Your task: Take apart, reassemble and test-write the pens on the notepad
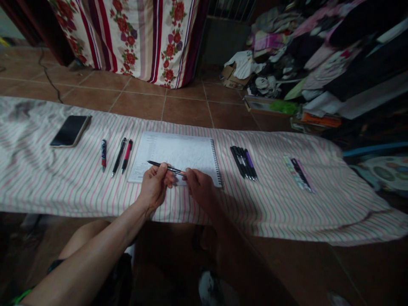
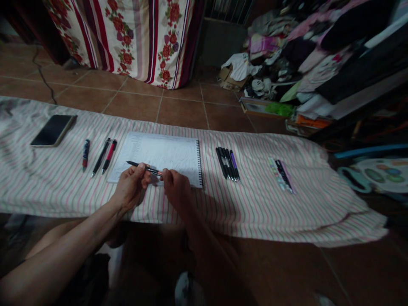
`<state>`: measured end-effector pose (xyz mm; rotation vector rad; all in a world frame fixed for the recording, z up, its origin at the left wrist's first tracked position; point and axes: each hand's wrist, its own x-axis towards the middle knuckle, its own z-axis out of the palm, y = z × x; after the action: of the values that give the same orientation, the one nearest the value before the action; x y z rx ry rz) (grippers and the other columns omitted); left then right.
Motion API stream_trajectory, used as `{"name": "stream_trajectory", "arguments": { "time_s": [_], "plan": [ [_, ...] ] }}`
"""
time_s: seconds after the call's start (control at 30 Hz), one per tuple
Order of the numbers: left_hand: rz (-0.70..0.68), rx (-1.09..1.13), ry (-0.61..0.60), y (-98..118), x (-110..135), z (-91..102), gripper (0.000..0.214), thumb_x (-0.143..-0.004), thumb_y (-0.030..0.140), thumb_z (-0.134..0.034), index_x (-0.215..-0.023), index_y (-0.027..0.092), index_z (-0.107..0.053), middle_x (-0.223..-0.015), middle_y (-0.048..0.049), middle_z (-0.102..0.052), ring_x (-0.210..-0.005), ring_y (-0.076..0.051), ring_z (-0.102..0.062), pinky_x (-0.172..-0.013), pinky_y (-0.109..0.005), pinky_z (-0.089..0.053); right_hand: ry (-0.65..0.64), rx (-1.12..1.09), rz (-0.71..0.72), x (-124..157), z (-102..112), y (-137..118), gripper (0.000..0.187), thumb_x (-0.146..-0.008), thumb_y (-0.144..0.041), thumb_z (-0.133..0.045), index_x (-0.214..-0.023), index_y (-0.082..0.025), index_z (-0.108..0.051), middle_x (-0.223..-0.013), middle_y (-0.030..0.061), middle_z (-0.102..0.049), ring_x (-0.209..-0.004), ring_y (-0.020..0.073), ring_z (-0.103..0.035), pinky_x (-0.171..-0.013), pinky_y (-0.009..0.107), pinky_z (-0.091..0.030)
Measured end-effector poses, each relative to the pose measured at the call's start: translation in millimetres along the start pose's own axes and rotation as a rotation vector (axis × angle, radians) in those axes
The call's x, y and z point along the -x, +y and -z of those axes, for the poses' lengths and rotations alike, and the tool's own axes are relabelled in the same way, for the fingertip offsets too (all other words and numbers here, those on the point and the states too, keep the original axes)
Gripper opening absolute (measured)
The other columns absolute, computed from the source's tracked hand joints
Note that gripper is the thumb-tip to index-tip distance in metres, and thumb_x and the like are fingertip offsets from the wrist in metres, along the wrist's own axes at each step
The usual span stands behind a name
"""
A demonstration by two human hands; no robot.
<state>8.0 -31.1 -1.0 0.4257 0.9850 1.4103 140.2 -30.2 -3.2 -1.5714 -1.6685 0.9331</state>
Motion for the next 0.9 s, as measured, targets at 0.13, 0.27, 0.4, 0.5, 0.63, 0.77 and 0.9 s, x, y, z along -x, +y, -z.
{"name": "stream_trajectory", "arguments": {
  "time_s": [0.13, 0.27, 0.4, 0.5, 0.63, 0.77, 0.9],
  "plan": [
    [0.004, -0.020, 0.013, -3.4, -1.8, -0.5, 0.024, -0.077, 0.025, -0.069, -0.060, 0.010, -0.059, -0.046, -0.0002, -0.059, -0.036, -0.005, -0.048, -0.039, -0.015, -0.037, -0.041, -0.091, -0.049, -0.3, -1.7, 3.0, 0.040, -0.092, -0.044, -0.034, -0.073, -0.019, -0.059, -0.050, -0.0018, -0.055, -0.042, 0.0111, -0.052, -0.047, 0.023, -0.041],
    [0.062, -0.015, 0.067, -2.6, -5.0, -2.2, 0.029, -0.078, 0.022, -0.067, -0.055, 0.010, -0.056, -0.046, -0.0007, -0.058, -0.035, -0.004, -0.047, -0.038, -0.014, -0.036, 0.007, -0.033, 0.120, -0.8, -3.5, 7.3, 0.029, -0.089, -0.040, -0.046, -0.099, -0.019, -0.063, -0.078, 0.0050, -0.070, -0.069, 0.0166, -0.066, -0.065, 0.028, -0.051],
    [0.083, 0.002, 0.083, 0.4, -6.9, -2.7, 0.029, -0.078, 0.024, -0.068, -0.056, 0.012, -0.054, -0.046, 0.0001, -0.058, -0.035, -0.004, -0.046, -0.037, -0.014, -0.036, 0.075, 0.043, 0.294, -0.9, -2.8, 10.7, 0.027, -0.084, -0.035, -0.055, -0.107, -0.022, -0.063, -0.103, 0.0084, -0.071, -0.089, 0.0207, -0.067, -0.079, 0.033, -0.052],
    [0.068, -0.024, 0.071, 1.4, -6.6, -2.4, 0.029, -0.076, 0.027, -0.071, -0.058, 0.012, -0.054, -0.048, -0.0002, -0.058, -0.035, -0.005, -0.047, -0.036, -0.015, -0.036, 0.070, 0.042, 0.294, -0.4, -1.7, 11.0, 0.024, -0.088, -0.033, -0.050, -0.101, -0.021, -0.066, -0.099, 0.0078, -0.072, -0.082, 0.0191, -0.068, -0.075, 0.032, -0.052],
    [0.033, -0.048, 0.023, 0.0, -6.2, -1.2, 0.029, -0.077, 0.028, -0.069, -0.057, 0.011, -0.056, -0.046, -0.0011, -0.059, -0.035, -0.005, -0.047, -0.036, -0.015, -0.035, 0.080, 0.091, 0.262, 0.7, -1.5, 8.8, 0.023, -0.088, -0.033, -0.049, -0.092, -0.020, -0.067, -0.083, 0.0063, -0.072, -0.074, 0.0184, -0.068, -0.070, 0.029, -0.050],
    [0.003, -0.052, -0.020, -3.9, -6.5, 1.3, 0.029, -0.077, 0.027, -0.068, -0.056, 0.011, -0.057, -0.044, -0.0016, -0.059, -0.033, -0.005, -0.046, -0.035, -0.016, -0.033, 0.057, 0.146, 0.230, 2.1, -0.7, 6.4, 0.027, -0.090, -0.034, -0.045, -0.086, -0.019, -0.067, -0.068, 0.0045, -0.069, -0.064, 0.0169, -0.065, -0.062, 0.027, -0.046],
    [-0.012, -0.053, -0.059, -9.0, -5.8, 3.7, 0.030, -0.073, 0.031, -0.071, -0.055, 0.011, -0.058, -0.043, -0.0014, -0.058, -0.033, -0.006, -0.046, -0.035, -0.017, -0.033, 0.045, 0.136, 0.205, 3.6, 0.6, 5.6, 0.029, -0.090, -0.036, -0.044, -0.081, -0.019, -0.066, -0.060, 0.0026, -0.065, -0.057, 0.0154, -0.063, -0.059, 0.025, -0.045]
  ]
}}
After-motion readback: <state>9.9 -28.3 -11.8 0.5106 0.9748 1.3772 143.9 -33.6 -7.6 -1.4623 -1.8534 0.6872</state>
